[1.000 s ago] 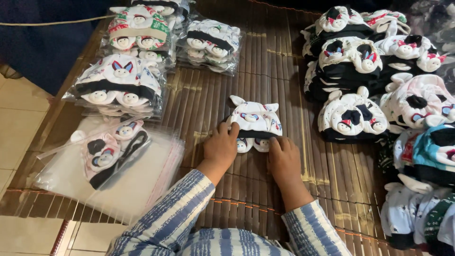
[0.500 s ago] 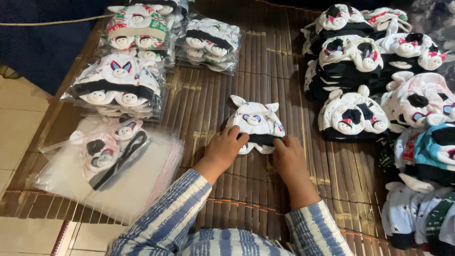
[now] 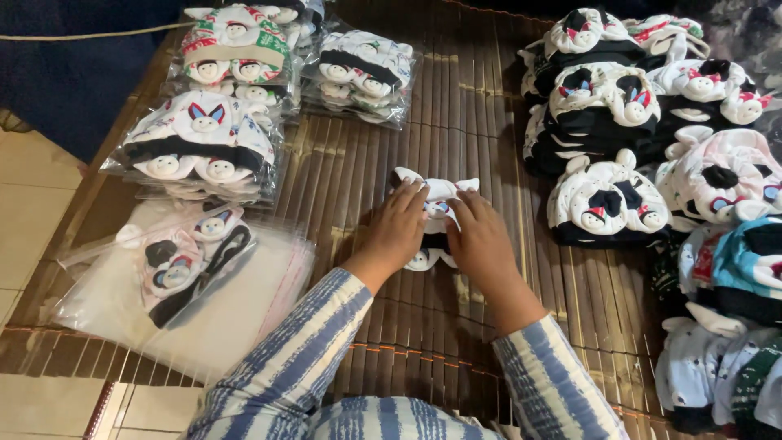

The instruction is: Packaging baby hats into individual plastic bags on a floor mat

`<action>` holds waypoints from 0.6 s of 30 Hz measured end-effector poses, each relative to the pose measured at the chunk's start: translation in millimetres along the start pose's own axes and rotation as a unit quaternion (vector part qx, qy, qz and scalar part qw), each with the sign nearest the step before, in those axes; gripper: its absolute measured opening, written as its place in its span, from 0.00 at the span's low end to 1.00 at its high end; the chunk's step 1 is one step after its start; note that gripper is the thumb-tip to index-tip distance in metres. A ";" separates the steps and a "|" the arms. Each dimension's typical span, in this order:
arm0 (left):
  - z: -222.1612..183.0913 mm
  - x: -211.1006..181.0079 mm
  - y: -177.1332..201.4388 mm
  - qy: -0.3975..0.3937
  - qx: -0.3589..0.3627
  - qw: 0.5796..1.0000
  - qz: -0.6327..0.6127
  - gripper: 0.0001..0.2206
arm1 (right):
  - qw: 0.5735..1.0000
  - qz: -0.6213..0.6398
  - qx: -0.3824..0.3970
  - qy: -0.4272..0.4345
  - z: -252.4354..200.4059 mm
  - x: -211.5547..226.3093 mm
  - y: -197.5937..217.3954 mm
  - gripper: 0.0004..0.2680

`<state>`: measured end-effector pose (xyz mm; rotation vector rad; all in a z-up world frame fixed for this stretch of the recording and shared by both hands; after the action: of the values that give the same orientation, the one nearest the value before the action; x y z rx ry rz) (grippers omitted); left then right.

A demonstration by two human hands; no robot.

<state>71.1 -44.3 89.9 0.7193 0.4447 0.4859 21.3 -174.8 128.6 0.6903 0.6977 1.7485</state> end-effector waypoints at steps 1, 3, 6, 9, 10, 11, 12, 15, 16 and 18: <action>-0.5 0.1 -6.8 0.000 -0.001 1.000 0.000 0.20 | 1.000 0.000 -0.001 0.001 1.6 2.3 -4.7 0.11; -1.8 -1.4 -27.3 -0.008 0.040 0.999 0.035 0.24 | 0.997 0.038 0.071 -0.012 3.2 4.2 -23.7 0.16; -14.1 3.2 -46.6 0.021 0.094 0.994 0.051 0.29 | 0.972 0.001 0.218 -0.088 -22.4 -19.1 -52.3 0.21; -18.5 7.0 -57.5 0.049 0.156 0.985 0.053 0.31 | 0.971 -0.038 0.216 -0.096 -31.9 -27.5 -66.4 0.21; -20.1 6.3 -58.6 0.052 0.159 0.985 0.051 0.31 | 0.970 -0.037 0.220 -0.096 -33.5 -27.2 -68.6 0.21; -21.3 4.6 -58.0 0.053 0.158 0.984 0.061 0.31 | 0.968 -0.040 0.226 -0.102 -35.4 -27.4 -69.9 0.21; -17.8 6.2 -56.2 0.050 0.153 0.984 0.074 0.31 | 0.967 -0.043 0.227 -0.106 -31.9 -28.3 -71.9 0.21; -19.8 8.9 -59.6 0.054 0.151 0.984 0.071 0.31 | 0.951 -0.048 0.280 -0.124 -30.8 -29.1 -74.9 0.21; -19.9 9.8 -61.3 0.056 0.150 0.985 0.071 0.31 | 0.951 -0.048 0.281 -0.122 -28.8 -29.7 -74.8 0.21; -21.1 10.8 -61.6 0.054 0.141 0.985 0.079 0.31 | 0.936 -0.043 0.321 -0.139 -29.1 -31.4 -78.5 0.21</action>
<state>84.7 -67.7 29.7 1.0093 0.5673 0.6196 56.4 -188.9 47.6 1.3008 1.0924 1.2906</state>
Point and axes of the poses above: each hand's wrist, its own z-axis towards the middle knuckle, its own y-axis out of the back of the hand, x = y × z, the point moved 7 cm from there along z, towards the middle knuckle, and after that the axes turned 8 degrees about -y, right-handed, at the moved point
